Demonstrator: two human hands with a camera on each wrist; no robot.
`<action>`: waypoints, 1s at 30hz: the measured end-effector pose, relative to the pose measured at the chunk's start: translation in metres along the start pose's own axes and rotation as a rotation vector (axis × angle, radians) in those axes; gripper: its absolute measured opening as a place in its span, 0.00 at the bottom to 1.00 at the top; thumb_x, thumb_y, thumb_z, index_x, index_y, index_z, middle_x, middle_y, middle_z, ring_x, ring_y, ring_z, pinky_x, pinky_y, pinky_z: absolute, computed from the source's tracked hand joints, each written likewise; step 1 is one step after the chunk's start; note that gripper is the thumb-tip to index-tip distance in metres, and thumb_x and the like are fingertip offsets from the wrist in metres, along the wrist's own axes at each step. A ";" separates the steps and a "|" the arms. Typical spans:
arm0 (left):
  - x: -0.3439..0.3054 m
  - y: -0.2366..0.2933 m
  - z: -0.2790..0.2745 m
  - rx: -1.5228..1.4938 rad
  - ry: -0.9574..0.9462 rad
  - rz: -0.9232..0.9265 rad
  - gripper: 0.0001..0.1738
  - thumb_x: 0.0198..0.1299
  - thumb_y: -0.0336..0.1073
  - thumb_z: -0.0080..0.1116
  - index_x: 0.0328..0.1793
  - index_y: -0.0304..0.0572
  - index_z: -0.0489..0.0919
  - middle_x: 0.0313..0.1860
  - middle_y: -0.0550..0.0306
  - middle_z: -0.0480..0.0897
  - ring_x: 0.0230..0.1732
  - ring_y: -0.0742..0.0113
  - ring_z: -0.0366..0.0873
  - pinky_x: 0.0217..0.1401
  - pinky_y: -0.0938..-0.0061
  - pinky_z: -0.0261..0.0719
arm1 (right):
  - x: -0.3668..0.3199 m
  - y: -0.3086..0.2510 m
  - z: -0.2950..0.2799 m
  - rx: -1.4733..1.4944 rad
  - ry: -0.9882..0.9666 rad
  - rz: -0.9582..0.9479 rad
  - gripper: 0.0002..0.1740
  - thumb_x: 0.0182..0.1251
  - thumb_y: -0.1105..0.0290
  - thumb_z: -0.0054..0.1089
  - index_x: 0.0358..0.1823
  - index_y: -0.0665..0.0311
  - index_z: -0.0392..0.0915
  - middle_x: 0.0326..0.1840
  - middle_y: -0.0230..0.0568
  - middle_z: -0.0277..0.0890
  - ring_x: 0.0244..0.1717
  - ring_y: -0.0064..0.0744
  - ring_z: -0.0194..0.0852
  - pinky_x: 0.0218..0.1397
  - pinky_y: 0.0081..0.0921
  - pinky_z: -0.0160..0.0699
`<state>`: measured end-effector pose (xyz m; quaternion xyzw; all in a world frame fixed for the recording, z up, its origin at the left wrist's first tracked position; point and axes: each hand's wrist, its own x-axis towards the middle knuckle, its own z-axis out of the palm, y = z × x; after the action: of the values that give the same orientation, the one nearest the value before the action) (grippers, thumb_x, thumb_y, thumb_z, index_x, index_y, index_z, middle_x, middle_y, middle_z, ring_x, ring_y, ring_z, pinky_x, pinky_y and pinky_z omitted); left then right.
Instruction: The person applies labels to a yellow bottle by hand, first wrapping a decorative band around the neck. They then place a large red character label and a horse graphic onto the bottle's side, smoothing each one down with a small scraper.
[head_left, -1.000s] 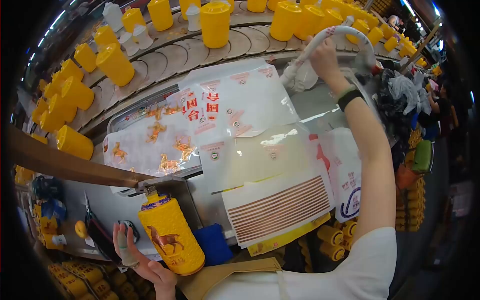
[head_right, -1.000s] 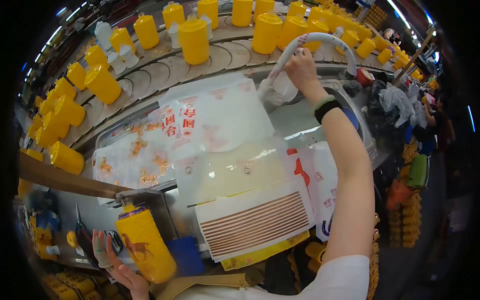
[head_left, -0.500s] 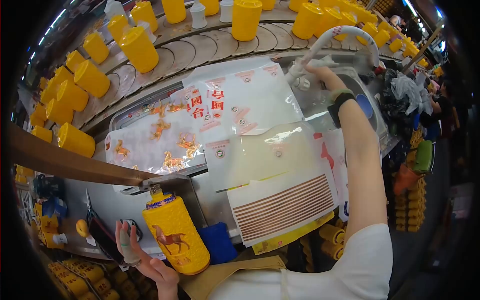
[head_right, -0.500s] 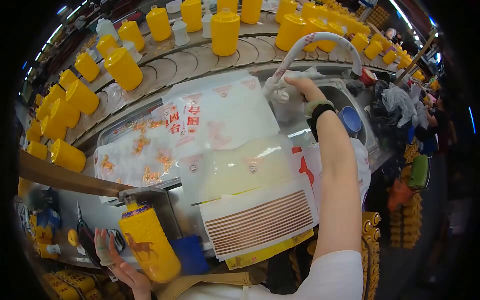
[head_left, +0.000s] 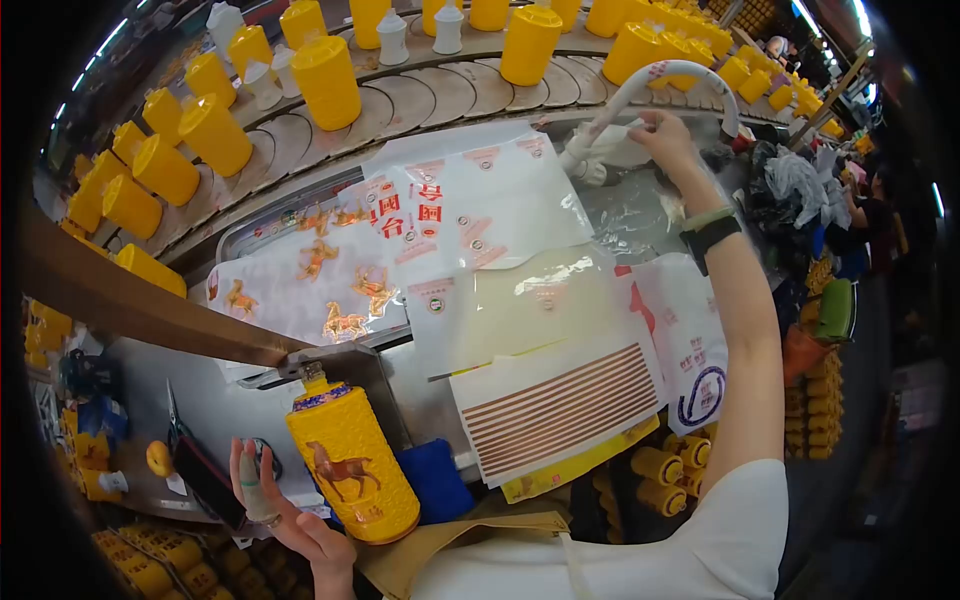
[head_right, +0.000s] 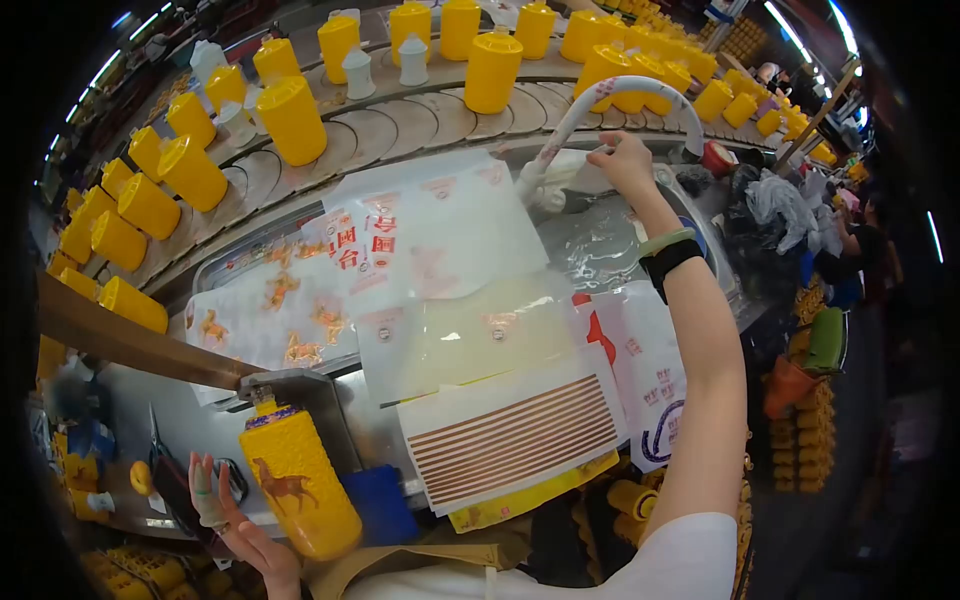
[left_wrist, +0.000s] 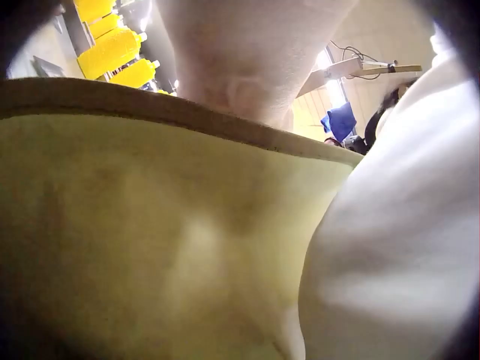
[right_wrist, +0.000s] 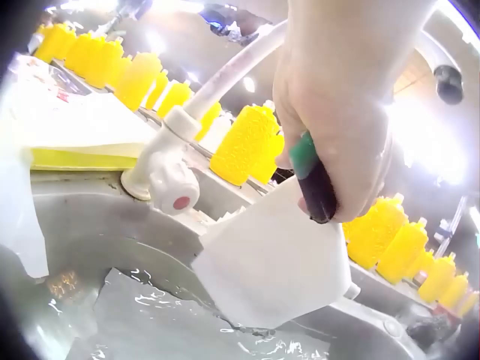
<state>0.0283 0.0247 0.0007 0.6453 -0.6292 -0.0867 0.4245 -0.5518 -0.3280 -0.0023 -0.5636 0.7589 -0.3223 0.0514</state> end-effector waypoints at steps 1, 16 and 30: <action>0.000 -0.001 0.000 0.004 0.000 0.000 0.43 0.80 0.60 0.35 0.84 0.27 0.57 0.85 0.35 0.58 0.83 0.43 0.61 0.84 0.45 0.62 | 0.000 -0.005 -0.002 0.017 -0.054 -0.077 0.26 0.59 0.64 0.79 0.58 0.67 0.86 0.51 0.52 0.89 0.52 0.43 0.89 0.56 0.33 0.85; 0.002 0.003 0.004 0.056 0.015 -0.063 0.45 0.79 0.66 0.30 0.79 0.28 0.65 0.82 0.36 0.57 0.84 0.45 0.60 0.82 0.45 0.64 | 0.011 0.031 0.111 0.430 -0.278 0.041 0.15 0.71 0.69 0.66 0.55 0.69 0.86 0.44 0.40 0.88 0.43 0.29 0.84 0.49 0.30 0.81; 0.003 0.009 0.000 0.065 0.024 -0.042 0.42 0.79 0.63 0.34 0.81 0.30 0.61 0.82 0.37 0.59 0.83 0.45 0.62 0.82 0.47 0.65 | 0.028 0.012 0.099 0.410 -0.422 0.257 0.12 0.74 0.64 0.65 0.47 0.66 0.85 0.38 0.34 0.84 0.31 0.25 0.80 0.31 0.25 0.77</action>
<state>0.0224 0.0230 0.0077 0.6727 -0.6130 -0.0674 0.4088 -0.5283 -0.3942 -0.0793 -0.4954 0.7157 -0.3352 0.3606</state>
